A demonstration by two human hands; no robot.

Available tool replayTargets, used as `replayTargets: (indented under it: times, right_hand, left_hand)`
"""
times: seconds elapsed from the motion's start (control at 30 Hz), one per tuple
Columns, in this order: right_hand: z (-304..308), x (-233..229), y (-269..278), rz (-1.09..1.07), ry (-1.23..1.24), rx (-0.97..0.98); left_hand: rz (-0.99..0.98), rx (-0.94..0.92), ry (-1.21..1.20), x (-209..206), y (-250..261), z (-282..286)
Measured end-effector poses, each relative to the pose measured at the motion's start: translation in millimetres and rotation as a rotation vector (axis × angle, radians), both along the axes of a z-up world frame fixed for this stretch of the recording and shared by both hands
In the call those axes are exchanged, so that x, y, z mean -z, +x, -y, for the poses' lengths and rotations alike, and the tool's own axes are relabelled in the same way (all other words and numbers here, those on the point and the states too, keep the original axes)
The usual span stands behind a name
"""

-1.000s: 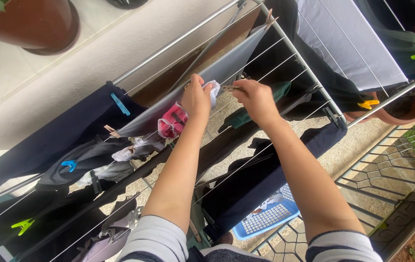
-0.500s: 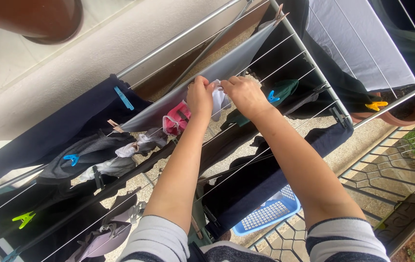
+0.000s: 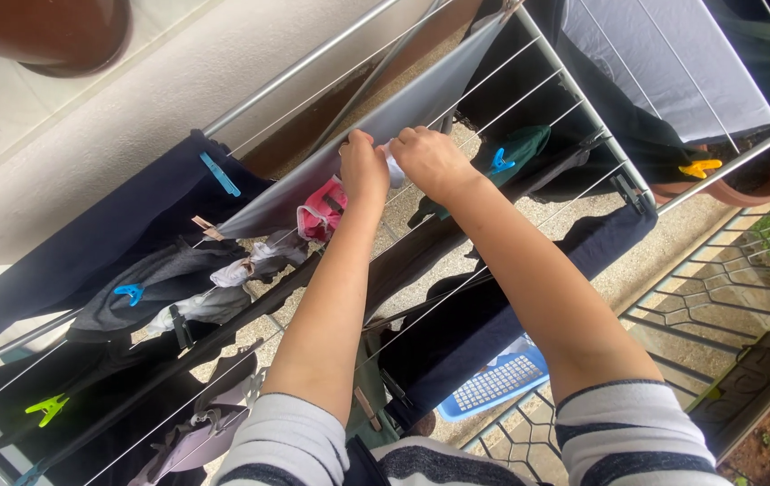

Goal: The person hangs various small clothing items, including socks and underwear, on a drying rack using clothespins. They pick items from a blue laundry basket, unfold them, and secure them to the rack's lines.

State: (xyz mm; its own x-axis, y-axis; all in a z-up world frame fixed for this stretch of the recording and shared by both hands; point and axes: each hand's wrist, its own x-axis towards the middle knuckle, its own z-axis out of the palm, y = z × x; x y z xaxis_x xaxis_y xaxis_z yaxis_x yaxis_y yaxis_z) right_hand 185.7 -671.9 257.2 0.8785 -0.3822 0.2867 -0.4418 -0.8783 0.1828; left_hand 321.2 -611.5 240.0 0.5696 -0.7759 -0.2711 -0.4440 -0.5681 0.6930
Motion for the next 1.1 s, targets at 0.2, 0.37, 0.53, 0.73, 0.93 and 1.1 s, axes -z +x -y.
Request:
replayTargets:
  times: [0.2, 0.37, 0.53, 0.73, 0.93, 1.1]
  right_hand:
    - [-3.8, 5.8, 4.5, -0.009, 0.019, 0.044]
    - [-37.7, -28.8, -27.7, 0.009, 0.241, 0.157]
    - [-59.4, -22.3, -69.8, 0.140, -0.024, 0.159]
    - [-143.3, -68.4, -155.8, 0.304, 0.210, 0.242]
    - [-257.7, -53.1, -306.7, 0.483, 0.236, 0.531]
    - [-385.9, 18.6, -429.9, 0.412, 0.362, 0.957]
  left_hand:
    - [0.064, 0.015, -0.014, 16.7, 1.0, 6.2]
    - [0.161, 0.070, -0.116, 16.6, 0.7, 4.0]
    - [0.326, 0.084, -0.152, -14.7, -22.7, -21.9]
    - [0.436, 0.135, -0.528, -62.0, -94.9, -105.2]
    - [0.318, 0.364, -0.673, -83.1, -164.7, -199.8]
    - [0.201, 0.401, -0.735, -89.6, -203.3, -272.0]
